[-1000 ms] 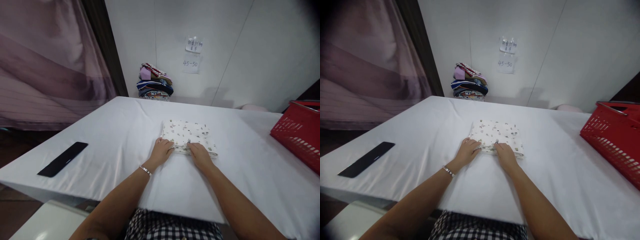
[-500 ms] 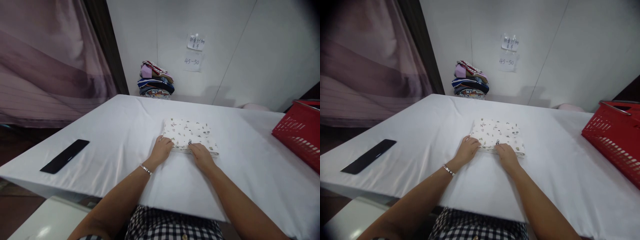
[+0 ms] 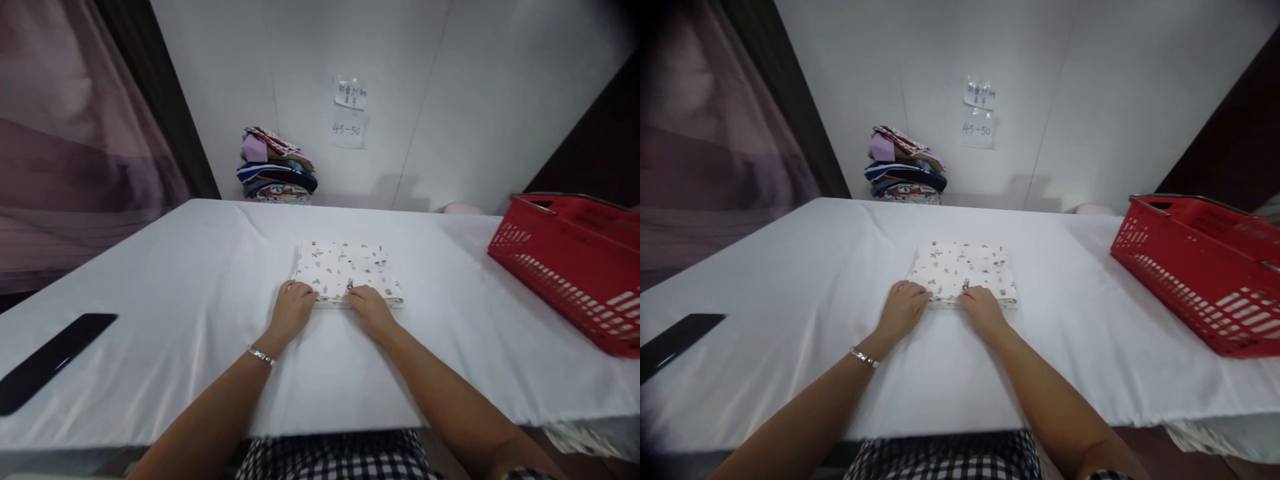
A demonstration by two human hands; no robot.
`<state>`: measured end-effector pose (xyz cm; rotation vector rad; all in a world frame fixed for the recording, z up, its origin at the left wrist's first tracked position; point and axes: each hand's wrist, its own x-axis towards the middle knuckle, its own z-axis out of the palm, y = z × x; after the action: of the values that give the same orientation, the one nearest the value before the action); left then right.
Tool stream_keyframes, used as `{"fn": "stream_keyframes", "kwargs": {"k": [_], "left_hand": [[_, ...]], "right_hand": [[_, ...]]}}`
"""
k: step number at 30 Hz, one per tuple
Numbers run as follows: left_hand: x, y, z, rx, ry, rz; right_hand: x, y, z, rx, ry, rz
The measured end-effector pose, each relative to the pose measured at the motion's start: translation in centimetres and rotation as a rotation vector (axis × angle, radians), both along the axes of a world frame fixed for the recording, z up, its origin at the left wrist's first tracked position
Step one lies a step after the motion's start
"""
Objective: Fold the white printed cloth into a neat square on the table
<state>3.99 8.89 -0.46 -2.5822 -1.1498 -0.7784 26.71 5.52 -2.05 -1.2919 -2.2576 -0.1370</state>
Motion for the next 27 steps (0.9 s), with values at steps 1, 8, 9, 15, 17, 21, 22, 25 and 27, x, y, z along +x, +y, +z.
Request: {"fn": "stream_keyframes", "kwargs": {"k": [1,8,9,15,17,21,22,25,27], "left_hand": [[0.0,0.1,0.0,0.000,-0.001,-0.003],[-0.3,0.3,-0.4,-0.070,-0.044,-0.014],[-0.4,0.4,-0.4,-0.083,-0.047,-0.016],[-0.3,0.4,-0.4,-0.111,-0.059,-0.025],[-0.2,0.3,-0.3,-0.115,-0.058,-0.022],[-0.2,0.2,-0.1,-0.127,-0.062,-0.007],[-0.2,0.2,-0.1,-0.128,-0.063,-0.003],[-0.2,0.1,-0.1,-0.136,-0.064,-0.005],[-0.2,0.1,-0.2,-0.144,-0.071,-0.009]], "right_hand": [[-0.1,0.0,0.0,-0.016,-0.002,-0.007],[1.5,-1.6,0.9,0.027,0.121,0.013],[2.3,-2.1,1.0,0.057,0.152,-0.026],[6.8,-5.1,0.2,0.026,0.378,-0.445],[7.2,-5.5,-0.2,-0.098,0.457,-0.525],[6.9,-5.0,-0.3,-0.270,0.548,-0.603],[6.8,-4.8,-0.2,-0.283,0.548,-0.615],[6.6,-4.2,-0.1,-0.262,0.538,-0.621],[6.6,-3.8,-0.2,-0.231,0.559,-0.608]]}}
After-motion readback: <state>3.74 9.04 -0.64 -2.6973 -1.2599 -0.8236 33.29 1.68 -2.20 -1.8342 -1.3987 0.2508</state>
